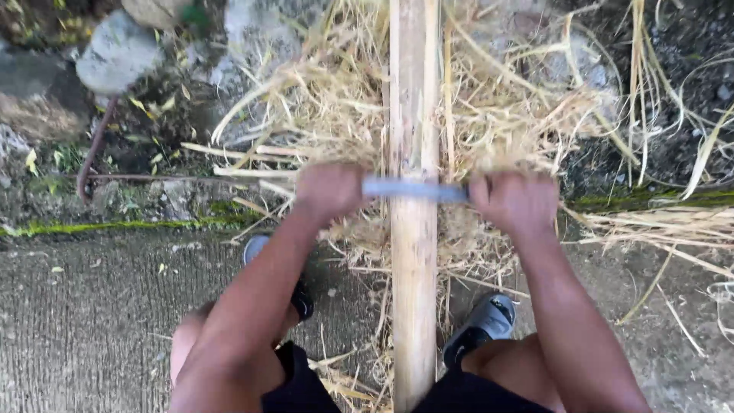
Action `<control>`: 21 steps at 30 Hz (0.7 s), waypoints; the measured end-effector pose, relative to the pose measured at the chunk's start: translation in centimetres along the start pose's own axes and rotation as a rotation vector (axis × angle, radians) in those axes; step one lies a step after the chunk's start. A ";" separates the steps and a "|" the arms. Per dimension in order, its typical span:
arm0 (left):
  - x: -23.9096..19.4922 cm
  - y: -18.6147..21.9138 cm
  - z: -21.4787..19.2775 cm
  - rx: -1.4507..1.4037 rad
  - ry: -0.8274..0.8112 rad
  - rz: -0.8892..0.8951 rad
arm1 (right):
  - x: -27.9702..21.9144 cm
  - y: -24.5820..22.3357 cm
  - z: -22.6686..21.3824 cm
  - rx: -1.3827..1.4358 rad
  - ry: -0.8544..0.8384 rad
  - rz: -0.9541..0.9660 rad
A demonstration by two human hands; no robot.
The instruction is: Scraping a bamboo pole with a knife to remove the outer layer.
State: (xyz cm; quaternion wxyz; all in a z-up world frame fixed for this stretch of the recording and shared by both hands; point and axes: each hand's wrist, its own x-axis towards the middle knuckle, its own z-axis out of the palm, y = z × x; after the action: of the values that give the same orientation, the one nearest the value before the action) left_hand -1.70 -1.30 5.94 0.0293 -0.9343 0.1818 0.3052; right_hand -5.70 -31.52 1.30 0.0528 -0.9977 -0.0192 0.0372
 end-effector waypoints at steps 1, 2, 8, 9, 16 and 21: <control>0.7 -0.2 -1.6 -0.040 0.063 -0.019 | 1.6 -0.5 -1.3 0.050 -0.031 0.065; 0.5 0.0 -1.4 -0.040 0.067 -0.015 | 1.4 -0.2 -1.3 0.046 -0.028 0.067; -0.9 0.1 0.6 -0.021 0.010 0.004 | -0.3 0.4 0.9 -0.030 -0.056 0.014; 0.0 -0.4 0.0 0.007 0.022 -0.007 | 0.2 0.5 1.3 0.002 -0.021 0.038; -1.4 0.4 -2.8 0.135 -0.029 0.024 | -1.3 0.1 3.3 0.176 -0.007 0.127; 0.2 0.5 -3.1 0.063 -0.063 -0.037 | -0.1 0.8 3.2 0.060 0.183 0.021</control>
State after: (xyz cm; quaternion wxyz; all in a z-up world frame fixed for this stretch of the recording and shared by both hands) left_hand -0.05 -2.37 8.35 0.0698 -0.9261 0.1732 0.3279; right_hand -5.97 -31.96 -1.94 0.0840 -0.9951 -0.0029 -0.0529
